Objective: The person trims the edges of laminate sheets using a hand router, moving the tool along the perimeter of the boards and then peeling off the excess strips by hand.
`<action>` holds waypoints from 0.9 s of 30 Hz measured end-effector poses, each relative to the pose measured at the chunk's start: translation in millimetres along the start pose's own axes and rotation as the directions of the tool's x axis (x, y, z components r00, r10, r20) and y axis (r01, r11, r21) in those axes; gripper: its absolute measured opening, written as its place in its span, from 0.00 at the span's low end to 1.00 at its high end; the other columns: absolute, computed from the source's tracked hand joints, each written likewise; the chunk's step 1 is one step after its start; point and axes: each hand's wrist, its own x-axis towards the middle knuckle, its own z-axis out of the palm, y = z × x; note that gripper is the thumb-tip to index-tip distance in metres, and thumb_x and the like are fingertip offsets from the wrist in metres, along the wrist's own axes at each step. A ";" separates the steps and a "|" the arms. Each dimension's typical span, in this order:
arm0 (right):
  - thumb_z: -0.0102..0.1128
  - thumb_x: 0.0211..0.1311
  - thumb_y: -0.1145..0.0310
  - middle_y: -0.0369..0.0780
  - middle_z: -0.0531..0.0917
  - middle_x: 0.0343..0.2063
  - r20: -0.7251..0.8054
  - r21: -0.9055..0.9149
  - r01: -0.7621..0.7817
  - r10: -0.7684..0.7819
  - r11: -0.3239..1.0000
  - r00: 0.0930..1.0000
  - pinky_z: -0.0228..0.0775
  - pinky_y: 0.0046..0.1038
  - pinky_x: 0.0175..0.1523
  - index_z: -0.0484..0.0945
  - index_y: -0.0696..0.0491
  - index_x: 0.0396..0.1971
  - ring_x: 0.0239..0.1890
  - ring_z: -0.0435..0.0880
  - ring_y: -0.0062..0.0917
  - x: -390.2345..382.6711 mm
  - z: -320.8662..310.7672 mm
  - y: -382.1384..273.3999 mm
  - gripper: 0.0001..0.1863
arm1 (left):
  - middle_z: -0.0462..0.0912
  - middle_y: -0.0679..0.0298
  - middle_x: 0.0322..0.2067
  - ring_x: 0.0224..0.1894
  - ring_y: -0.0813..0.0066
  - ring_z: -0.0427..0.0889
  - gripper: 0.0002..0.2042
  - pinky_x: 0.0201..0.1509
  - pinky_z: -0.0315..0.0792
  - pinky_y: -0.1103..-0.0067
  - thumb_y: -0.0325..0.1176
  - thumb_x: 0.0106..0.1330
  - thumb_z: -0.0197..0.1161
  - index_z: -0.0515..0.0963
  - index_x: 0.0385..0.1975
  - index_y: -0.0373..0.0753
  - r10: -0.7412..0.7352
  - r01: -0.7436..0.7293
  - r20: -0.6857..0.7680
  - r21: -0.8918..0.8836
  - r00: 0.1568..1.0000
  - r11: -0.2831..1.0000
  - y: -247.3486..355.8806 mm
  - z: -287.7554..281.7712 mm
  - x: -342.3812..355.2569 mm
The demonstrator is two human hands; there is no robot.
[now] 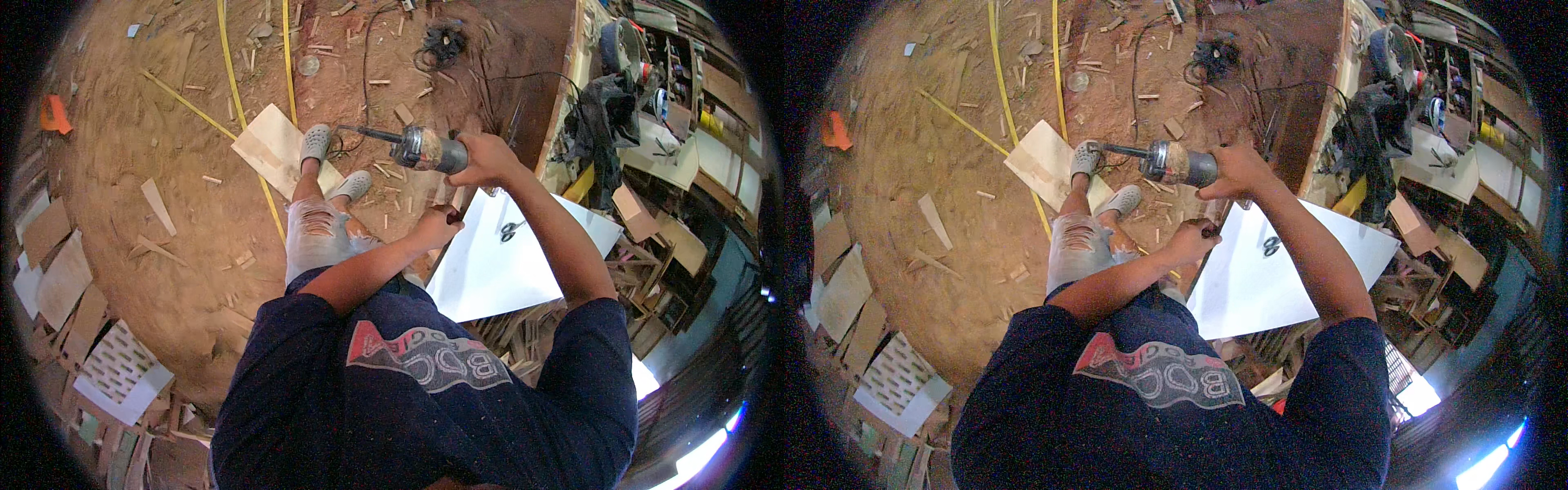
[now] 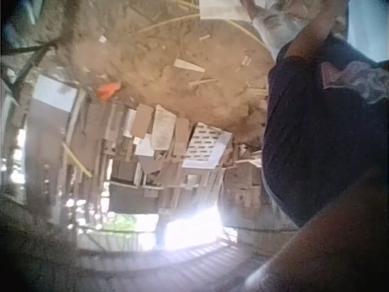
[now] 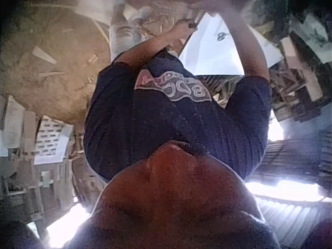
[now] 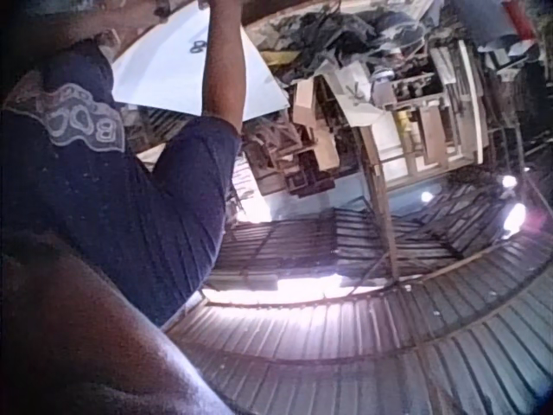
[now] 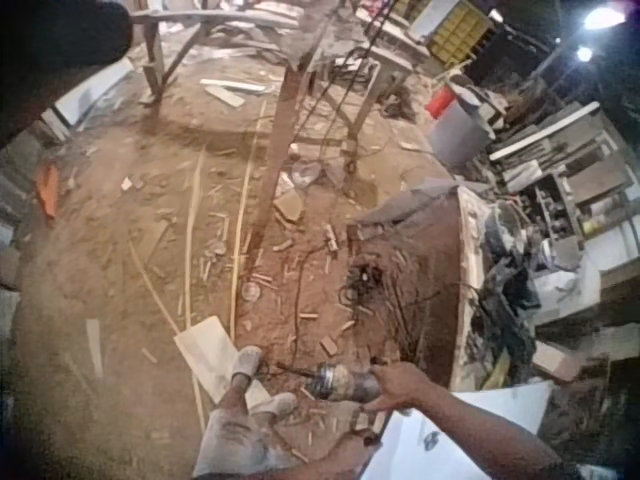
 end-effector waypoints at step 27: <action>0.76 0.33 0.39 0.54 0.88 0.37 -0.062 -0.019 -0.010 0.009 1.000 0.998 0.80 0.50 0.50 0.83 0.54 0.44 0.42 0.88 0.52 25.6 30.3 17.7 0.40 | 0.87 0.46 0.33 0.36 0.55 0.88 0.21 0.44 0.80 0.65 0.43 0.65 0.70 0.84 0.45 0.28 -0.044 0.043 -0.007 -0.111 0.999 0.993 6.1 -0.2 -4.0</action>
